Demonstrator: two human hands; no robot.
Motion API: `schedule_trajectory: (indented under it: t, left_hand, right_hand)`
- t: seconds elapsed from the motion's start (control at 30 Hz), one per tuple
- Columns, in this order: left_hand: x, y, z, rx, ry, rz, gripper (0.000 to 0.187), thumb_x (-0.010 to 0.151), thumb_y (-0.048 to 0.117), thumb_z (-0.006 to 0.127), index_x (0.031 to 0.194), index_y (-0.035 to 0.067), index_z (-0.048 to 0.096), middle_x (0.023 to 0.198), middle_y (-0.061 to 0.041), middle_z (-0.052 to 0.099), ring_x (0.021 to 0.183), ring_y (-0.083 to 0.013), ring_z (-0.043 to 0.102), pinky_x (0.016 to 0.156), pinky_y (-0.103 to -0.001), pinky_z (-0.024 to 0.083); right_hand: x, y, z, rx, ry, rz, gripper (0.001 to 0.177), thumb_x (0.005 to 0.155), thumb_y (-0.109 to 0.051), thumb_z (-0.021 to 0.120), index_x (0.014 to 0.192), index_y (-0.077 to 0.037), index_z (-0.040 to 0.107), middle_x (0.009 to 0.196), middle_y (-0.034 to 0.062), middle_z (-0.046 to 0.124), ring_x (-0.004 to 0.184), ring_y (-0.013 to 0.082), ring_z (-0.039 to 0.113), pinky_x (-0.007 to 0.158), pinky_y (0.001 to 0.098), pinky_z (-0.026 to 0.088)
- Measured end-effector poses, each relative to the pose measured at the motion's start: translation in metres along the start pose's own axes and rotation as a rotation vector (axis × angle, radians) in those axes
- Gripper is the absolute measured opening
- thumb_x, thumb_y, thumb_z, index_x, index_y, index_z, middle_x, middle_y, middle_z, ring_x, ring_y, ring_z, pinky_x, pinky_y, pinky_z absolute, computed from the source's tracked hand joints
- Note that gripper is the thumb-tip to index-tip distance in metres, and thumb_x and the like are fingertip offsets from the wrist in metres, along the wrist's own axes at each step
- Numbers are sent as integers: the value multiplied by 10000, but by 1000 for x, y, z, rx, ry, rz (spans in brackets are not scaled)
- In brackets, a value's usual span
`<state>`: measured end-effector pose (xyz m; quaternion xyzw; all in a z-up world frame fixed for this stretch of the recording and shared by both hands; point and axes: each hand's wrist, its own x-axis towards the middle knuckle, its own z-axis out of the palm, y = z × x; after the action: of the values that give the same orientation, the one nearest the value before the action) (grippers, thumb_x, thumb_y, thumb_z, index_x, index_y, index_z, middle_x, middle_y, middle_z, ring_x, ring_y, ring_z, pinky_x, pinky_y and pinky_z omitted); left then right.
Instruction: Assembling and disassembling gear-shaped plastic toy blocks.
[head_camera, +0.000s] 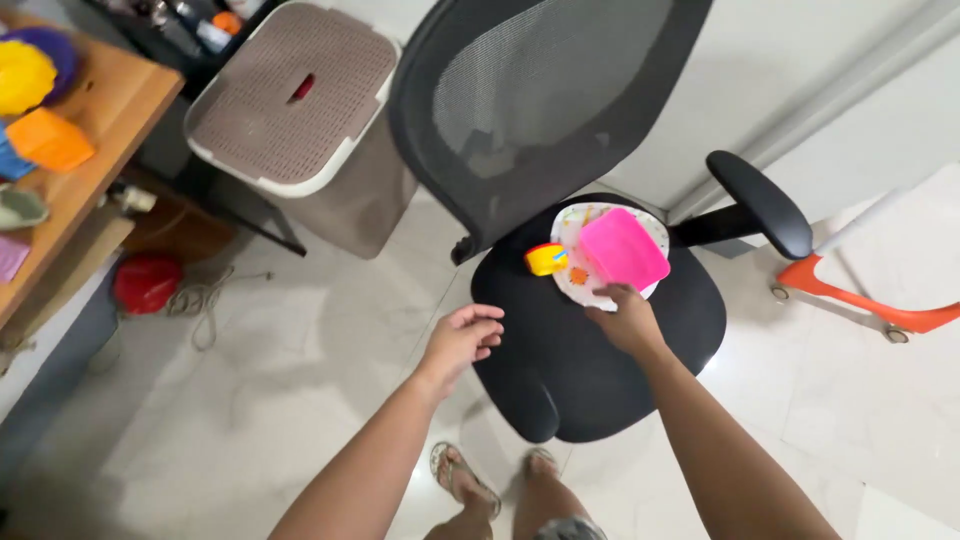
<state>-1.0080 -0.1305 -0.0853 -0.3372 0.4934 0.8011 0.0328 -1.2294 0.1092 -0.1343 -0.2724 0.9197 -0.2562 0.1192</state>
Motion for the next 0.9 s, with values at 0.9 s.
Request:
schedule_trajectory:
  t: [0.9]
  left_hand:
    - [223, -241, 161, 887, 331, -129, 671, 945, 452, 559, 1467, 39, 478, 1564, -215, 407, 1398, -371, 466, 1160, -394, 390]
  right_hand:
    - [143, 274, 38, 267, 82, 155, 337, 754, -184, 823, 1088, -145, 799, 1198, 173, 694, 1055, 319, 698, 924, 386, 543]
